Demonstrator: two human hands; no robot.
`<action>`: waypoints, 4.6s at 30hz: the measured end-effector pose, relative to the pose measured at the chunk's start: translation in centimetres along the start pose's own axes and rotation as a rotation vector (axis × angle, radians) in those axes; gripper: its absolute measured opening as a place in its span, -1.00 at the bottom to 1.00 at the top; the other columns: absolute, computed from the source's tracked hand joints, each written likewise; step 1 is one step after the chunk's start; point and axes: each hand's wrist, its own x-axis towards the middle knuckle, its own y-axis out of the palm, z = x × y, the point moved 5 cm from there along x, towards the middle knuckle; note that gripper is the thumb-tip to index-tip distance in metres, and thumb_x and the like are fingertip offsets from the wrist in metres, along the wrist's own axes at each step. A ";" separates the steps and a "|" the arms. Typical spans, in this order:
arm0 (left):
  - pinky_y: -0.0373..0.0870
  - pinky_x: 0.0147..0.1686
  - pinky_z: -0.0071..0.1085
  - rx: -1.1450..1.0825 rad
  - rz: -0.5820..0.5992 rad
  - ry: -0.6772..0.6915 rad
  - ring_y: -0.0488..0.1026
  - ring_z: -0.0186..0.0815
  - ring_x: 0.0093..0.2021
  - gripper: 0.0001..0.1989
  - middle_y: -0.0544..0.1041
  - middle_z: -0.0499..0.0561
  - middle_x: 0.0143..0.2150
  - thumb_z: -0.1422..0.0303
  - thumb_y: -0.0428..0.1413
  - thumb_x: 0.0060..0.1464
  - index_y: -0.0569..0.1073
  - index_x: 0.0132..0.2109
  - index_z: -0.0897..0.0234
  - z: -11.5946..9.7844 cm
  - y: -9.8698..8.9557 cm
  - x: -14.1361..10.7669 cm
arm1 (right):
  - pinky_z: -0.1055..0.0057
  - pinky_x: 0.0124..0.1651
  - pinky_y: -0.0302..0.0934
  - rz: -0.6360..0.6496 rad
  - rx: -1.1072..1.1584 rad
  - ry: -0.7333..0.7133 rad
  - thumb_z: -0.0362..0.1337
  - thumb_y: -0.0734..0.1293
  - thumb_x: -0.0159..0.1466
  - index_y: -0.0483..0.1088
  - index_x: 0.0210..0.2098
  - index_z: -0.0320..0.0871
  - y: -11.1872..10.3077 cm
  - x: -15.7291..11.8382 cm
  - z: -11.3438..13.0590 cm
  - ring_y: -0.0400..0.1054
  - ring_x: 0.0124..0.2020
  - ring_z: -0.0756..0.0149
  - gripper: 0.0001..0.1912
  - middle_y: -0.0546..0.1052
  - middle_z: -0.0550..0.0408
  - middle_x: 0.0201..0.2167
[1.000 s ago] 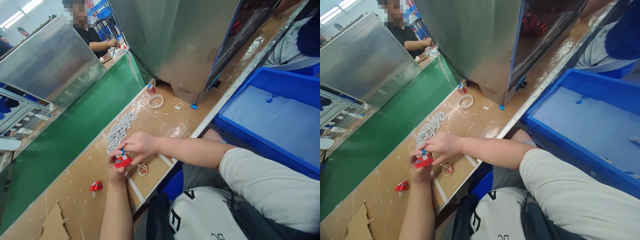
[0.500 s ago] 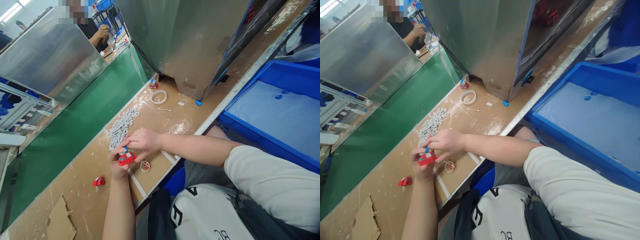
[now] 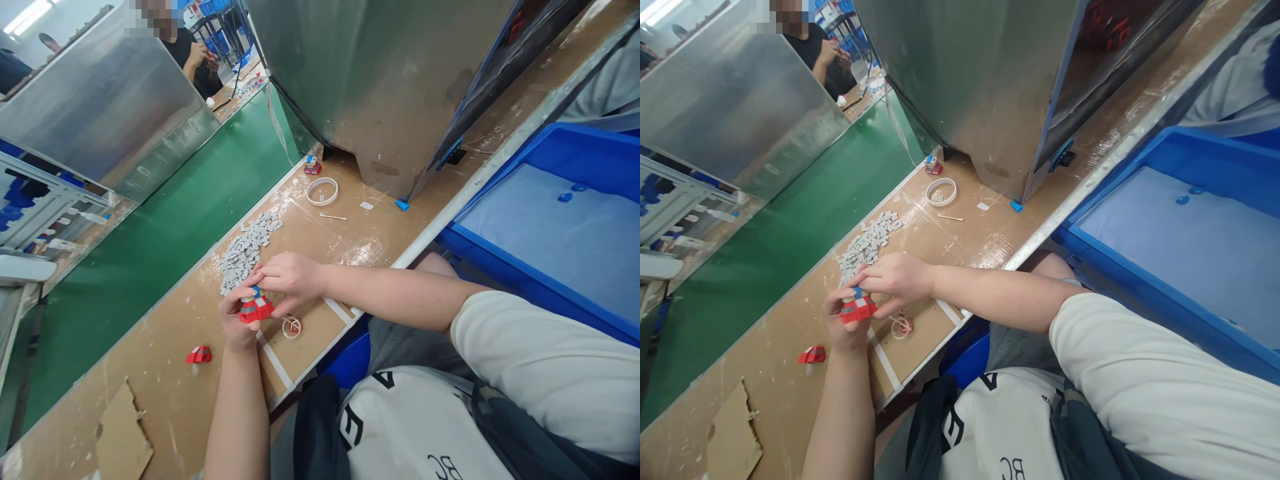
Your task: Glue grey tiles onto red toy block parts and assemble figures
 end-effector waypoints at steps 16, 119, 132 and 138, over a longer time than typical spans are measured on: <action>0.52 0.33 0.13 0.000 -0.014 -0.017 0.65 0.16 0.26 -0.44 0.78 0.16 -0.03 -0.12 0.57 -0.12 0.69 -0.09 0.11 0.3 -0.3 0.0 | 0.23 0.02 0.35 -0.011 0.021 0.007 0.15 0.34 0.51 0.53 0.04 -0.27 0.4 -0.1 -0.2 0.53 -0.05 0.16 -0.45 0.63 -0.16 -0.06; 0.63 0.13 -0.15 0.844 -0.519 0.173 0.61 -0.13 0.10 -0.70 0.59 0.12 0.07 0.47 0.13 0.41 0.47 0.21 0.12 1.2 -0.9 0.1 | 0.35 0.10 0.34 0.129 0.396 0.908 -0.26 0.65 0.06 0.66 -0.12 -0.23 11.8 12.2 -28.1 0.51 -0.11 0.25 -0.60 0.68 -0.01 -0.13; 0.53 -0.14 -0.30 0.898 -0.370 0.237 0.58 -0.21 -0.16 -0.77 0.61 0.00 -0.15 0.53 0.08 0.41 0.46 0.10 0.15 0.6 -0.4 0.7 | -0.02 0.26 0.49 -0.103 0.149 1.324 -0.05 0.43 0.50 0.49 0.23 -0.17 11.6 12.7 -35.6 0.52 0.19 0.08 -0.57 0.56 -0.10 0.22; 0.51 -0.17 -0.34 0.913 -0.346 0.268 0.60 -0.24 -0.19 -0.82 0.62 -0.01 -0.18 0.49 0.08 0.42 0.48 0.07 0.16 0.6 -0.3 0.8 | 0.24 0.04 0.42 -0.180 0.344 1.090 0.02 0.39 0.43 0.56 -0.11 -0.18 8.0 9.7 -27.6 0.49 -0.13 0.20 -0.64 0.63 -0.01 -0.17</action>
